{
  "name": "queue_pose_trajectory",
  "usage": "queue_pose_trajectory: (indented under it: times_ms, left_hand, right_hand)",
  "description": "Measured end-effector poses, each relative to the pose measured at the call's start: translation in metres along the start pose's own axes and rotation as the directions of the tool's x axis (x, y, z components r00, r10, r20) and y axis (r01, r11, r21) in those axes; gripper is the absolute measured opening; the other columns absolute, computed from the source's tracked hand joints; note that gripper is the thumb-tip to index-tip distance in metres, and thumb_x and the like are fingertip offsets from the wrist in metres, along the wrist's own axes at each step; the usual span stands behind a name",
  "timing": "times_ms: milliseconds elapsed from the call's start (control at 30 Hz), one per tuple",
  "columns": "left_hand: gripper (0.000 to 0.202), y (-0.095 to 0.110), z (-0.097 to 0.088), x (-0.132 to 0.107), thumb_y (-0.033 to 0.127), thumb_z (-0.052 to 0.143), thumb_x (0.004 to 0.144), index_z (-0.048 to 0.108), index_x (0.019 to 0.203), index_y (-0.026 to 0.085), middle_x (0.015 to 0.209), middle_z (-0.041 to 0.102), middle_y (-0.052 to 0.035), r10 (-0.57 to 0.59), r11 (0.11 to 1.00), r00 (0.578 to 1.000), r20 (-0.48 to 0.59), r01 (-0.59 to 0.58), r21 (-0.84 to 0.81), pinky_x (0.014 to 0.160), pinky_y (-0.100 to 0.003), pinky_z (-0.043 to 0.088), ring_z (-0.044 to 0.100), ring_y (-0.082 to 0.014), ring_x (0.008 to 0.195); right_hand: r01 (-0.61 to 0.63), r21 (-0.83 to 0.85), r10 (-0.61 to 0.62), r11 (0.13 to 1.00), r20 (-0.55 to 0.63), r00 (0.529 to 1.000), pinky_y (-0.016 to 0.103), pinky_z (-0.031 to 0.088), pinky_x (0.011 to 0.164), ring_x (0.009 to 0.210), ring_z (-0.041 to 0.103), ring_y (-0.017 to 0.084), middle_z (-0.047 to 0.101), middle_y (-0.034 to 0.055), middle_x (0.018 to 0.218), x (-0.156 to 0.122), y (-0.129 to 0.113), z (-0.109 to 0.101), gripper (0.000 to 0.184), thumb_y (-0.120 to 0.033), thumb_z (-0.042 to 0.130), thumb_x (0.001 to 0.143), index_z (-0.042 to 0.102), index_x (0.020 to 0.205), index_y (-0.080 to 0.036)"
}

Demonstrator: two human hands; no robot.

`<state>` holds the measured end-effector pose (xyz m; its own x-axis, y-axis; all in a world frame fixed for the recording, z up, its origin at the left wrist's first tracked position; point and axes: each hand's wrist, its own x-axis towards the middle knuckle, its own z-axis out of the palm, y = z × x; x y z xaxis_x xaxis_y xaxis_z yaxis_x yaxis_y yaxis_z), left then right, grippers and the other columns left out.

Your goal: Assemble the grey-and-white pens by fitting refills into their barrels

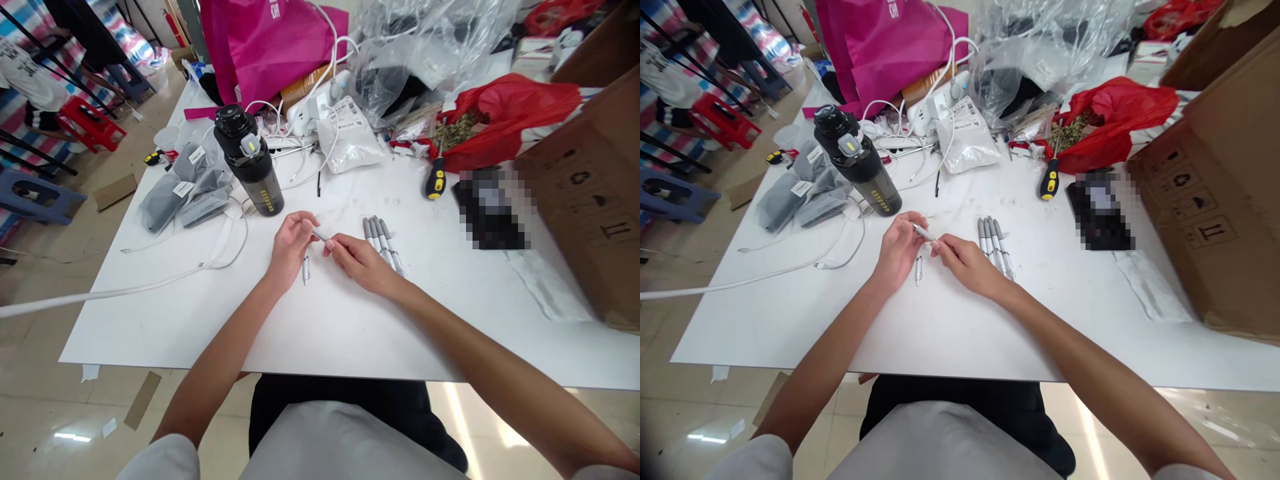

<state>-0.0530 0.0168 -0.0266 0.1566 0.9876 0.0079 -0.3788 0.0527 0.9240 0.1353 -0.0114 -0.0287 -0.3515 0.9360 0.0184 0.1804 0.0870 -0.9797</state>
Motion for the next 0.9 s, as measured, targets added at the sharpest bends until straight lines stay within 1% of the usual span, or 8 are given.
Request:
queue_pose_trajectory:
  times_ms: [100, 267, 367, 433, 533, 633, 833, 900]
  left_hand:
    - [0.045, 0.003, -0.001, 0.0, 0.051, 0.089, 0.089, 0.078, 0.122, 0.022, 0.117, 0.078, -0.0086, -0.042, 0.999, 0.989, 0.142, 0.045, -0.018, 0.099, -0.036, 0.055, 0.072, -0.0215, 0.11]
    - [0.038, 0.003, -0.007, 0.004, 0.042, 0.097, 0.083, 0.084, 0.113, 0.023, 0.094, 0.076, -0.0028, 0.019, 0.999, 1.0, 0.024, -0.02, 0.048, 0.087, -0.03, 0.054, 0.069, -0.0154, 0.088]
    - [0.042, 0.003, -0.009, 0.007, 0.044, 0.095, 0.085, 0.083, 0.12, 0.025, 0.112, 0.079, -0.0061, 0.01, 0.999, 0.992, 0.128, -0.015, 0.04, 0.093, -0.033, 0.056, 0.073, -0.0187, 0.1]
    - [0.038, 0.003, -0.01, 0.008, 0.045, 0.093, 0.086, 0.084, 0.116, 0.023, 0.115, 0.081, -0.0084, 0.001, 0.999, 0.985, 0.171, -0.009, 0.045, 0.095, -0.035, 0.056, 0.075, -0.0208, 0.102]
    - [0.032, -0.001, -0.01, 0.007, 0.046, 0.094, 0.085, 0.082, 0.099, 0.02, 0.104, 0.083, -0.0085, 0.033, 0.996, 0.992, 0.12, -0.043, 0.081, 0.091, -0.033, 0.056, 0.076, -0.0196, 0.096]
    - [0.034, -0.005, -0.008, 0.006, 0.047, 0.094, 0.085, 0.076, 0.093, 0.018, 0.102, 0.083, -0.0087, 0.047, 0.993, 0.995, 0.087, -0.056, 0.106, 0.087, -0.031, 0.056, 0.076, -0.0182, 0.094]
    - [0.035, -0.009, -0.005, 0.004, 0.047, 0.089, 0.09, 0.069, 0.095, 0.019, 0.106, 0.084, -0.0092, 0.028, 0.993, 0.999, 0.025, -0.031, 0.116, 0.087, -0.031, 0.056, 0.077, -0.0176, 0.094]
    - [0.037, -0.009, -0.003, 0.003, 0.047, 0.089, 0.09, 0.066, 0.092, 0.019, 0.104, 0.084, -0.0091, 0.021, 0.993, 1.0, 0.013, -0.022, 0.113, 0.086, -0.031, 0.056, 0.077, -0.0174, 0.092]
  right_hand:
    - [-0.008, 0.06, 0.009, 0.998, -0.007, 1.0, 0.03, 0.03, 0.054, 0.056, 0.036, 0.013, 0.041, -0.0049, 0.065, 0.002, 0.003, -0.004, 0.057, -0.071, 0.048, 0.11, 0.07, 0.099, -0.02]
    - [-0.039, 0.093, 0.036, 0.995, 0.043, 0.998, 0.03, 0.032, 0.055, 0.062, 0.039, 0.013, 0.046, -0.0016, 0.077, 0.003, 0.004, -0.009, 0.055, -0.068, 0.047, 0.111, 0.073, 0.111, -0.019]
    - [-0.01, 0.039, 0.008, 0.999, 0.047, 0.999, 0.03, 0.033, 0.057, 0.063, 0.042, 0.014, 0.049, -0.0008, 0.078, 0.004, 0.004, -0.012, 0.051, -0.068, 0.051, 0.11, 0.072, 0.112, -0.021]
    - [-0.001, 0.024, -0.001, 1.0, 0.055, 0.998, 0.03, 0.034, 0.058, 0.063, 0.044, 0.015, 0.051, -0.0009, 0.076, 0.005, 0.004, -0.013, 0.05, -0.069, 0.053, 0.108, 0.07, 0.108, -0.022]
    - [0.029, 0.013, -0.029, 1.0, 0.051, 0.998, 0.031, 0.035, 0.059, 0.062, 0.048, 0.015, 0.065, 0.0015, 0.083, 0.006, 0.004, -0.015, 0.043, -0.067, 0.063, 0.103, 0.062, 0.102, -0.024]
    - [0.065, -0.111, -0.064, 0.992, 0.013, 0.998, 0.031, 0.035, 0.062, 0.06, 0.046, 0.015, 0.073, 0.0023, 0.087, 0.007, 0.003, -0.017, 0.039, -0.06, 0.07, 0.1, 0.054, 0.1, -0.025]
    - [0.12, -0.289, -0.103, 0.95, 0.072, 0.992, 0.034, 0.038, 0.068, 0.065, 0.051, 0.018, 0.065, 0.0023, 0.08, 0.007, -0.001, -0.021, 0.045, -0.058, 0.037, 0.115, 0.057, 0.094, -0.023]
    - [0.142, -0.319, -0.131, 0.937, 0.054, 0.99, 0.034, 0.04, 0.07, 0.07, 0.055, 0.02, 0.067, 0.0039, 0.084, 0.008, 0.002, -0.022, 0.041, -0.057, 0.042, 0.113, 0.056, 0.094, -0.023]
